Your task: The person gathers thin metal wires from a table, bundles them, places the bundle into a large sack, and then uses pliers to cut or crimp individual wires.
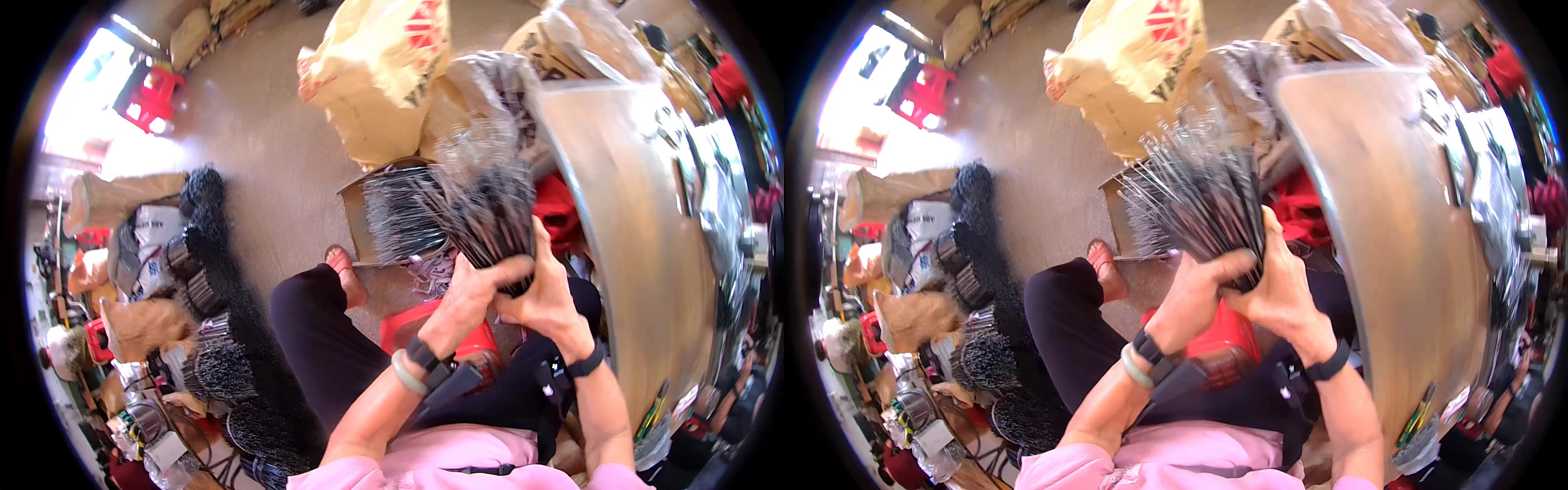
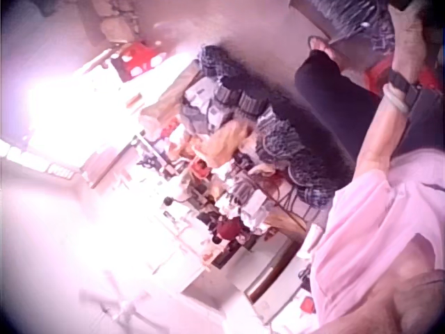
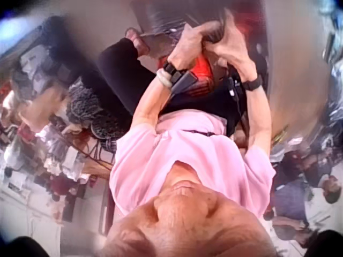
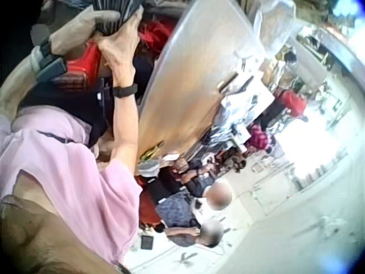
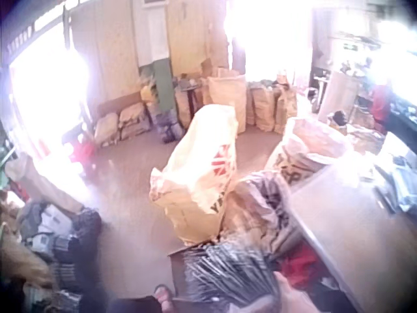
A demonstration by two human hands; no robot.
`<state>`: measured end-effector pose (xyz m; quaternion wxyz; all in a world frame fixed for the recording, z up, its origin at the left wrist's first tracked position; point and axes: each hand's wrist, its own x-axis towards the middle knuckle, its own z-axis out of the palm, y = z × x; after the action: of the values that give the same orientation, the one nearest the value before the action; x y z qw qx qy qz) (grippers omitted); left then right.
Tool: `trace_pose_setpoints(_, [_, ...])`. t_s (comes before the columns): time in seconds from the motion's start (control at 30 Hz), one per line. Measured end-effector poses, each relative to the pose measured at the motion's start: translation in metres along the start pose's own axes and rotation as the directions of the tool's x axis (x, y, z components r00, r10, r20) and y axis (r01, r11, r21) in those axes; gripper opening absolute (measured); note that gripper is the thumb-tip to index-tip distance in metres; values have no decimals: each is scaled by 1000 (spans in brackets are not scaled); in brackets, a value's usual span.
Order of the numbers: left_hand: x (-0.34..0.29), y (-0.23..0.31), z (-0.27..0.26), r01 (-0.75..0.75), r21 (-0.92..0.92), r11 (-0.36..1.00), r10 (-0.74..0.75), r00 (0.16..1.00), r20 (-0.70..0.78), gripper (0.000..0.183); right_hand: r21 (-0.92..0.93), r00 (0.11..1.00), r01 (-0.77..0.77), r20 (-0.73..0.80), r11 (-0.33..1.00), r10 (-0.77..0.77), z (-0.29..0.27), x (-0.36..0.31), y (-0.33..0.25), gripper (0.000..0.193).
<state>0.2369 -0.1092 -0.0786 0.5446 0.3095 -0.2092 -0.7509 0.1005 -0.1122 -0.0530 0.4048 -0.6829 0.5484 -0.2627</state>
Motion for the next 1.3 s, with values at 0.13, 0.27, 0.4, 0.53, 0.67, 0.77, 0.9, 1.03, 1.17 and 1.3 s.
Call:
trace_pose_setpoints(0.13, [46, -47, -112, 15, -445, 895, -126, 967, -221, 49, -309, 857, -208, 400, 928, 325, 60, 103, 37, 105])
trace_pose_setpoints(0.27, [75, -106, -208, 139, -627, 766, -416, 852, -319, 58, -485, 730, -43, 582, 874, 359, 125, 162, 123, 102])
trace_pose_setpoints(0.4, [93, -161, -290, 110, -866, 487, -589, 774, -232, 64, -472, 607, 50, 714, 880, 349, 183, 212, 165, 96])
trace_pose_setpoints(0.53, [109, -201, -341, 41, -941, 337, -650, 733, -201, 66, -476, 572, 195, 765, 858, 294, 223, 241, 202, 98])
trace_pose_setpoints(0.67, [114, -234, -355, -42, -903, 429, -542, 788, -294, 66, -461, 563, 443, 811, 769, 162, 247, 255, 237, 94])
trace_pose_setpoints(0.77, [121, -252, -351, -74, -836, 543, -482, 788, -383, 69, -481, 534, 640, 839, 599, 103, 261, 257, 251, 87])
trace_pose_setpoints(0.9, [127, -254, -348, 56, -765, 642, -541, 741, -399, 59, -522, 633, 655, 774, 546, -20, 269, 238, 297, 80])
trace_pose_setpoints(1.03, [124, -250, -346, 108, -690, 716, -561, 678, -476, 57, -588, 690, 625, 724, 513, -10, 274, 221, 313, 88])
trace_pose_setpoints(1.17, [127, -222, -335, 327, -600, 730, -681, 422, -598, 50, -604, 720, 555, 693, 572, 34, 273, 216, 312, 93])
trace_pose_setpoints(1.3, [121, -215, -331, 509, -370, 777, -578, 346, -739, 40, -634, 708, 409, 674, 656, 210, 277, 217, 282, 103])
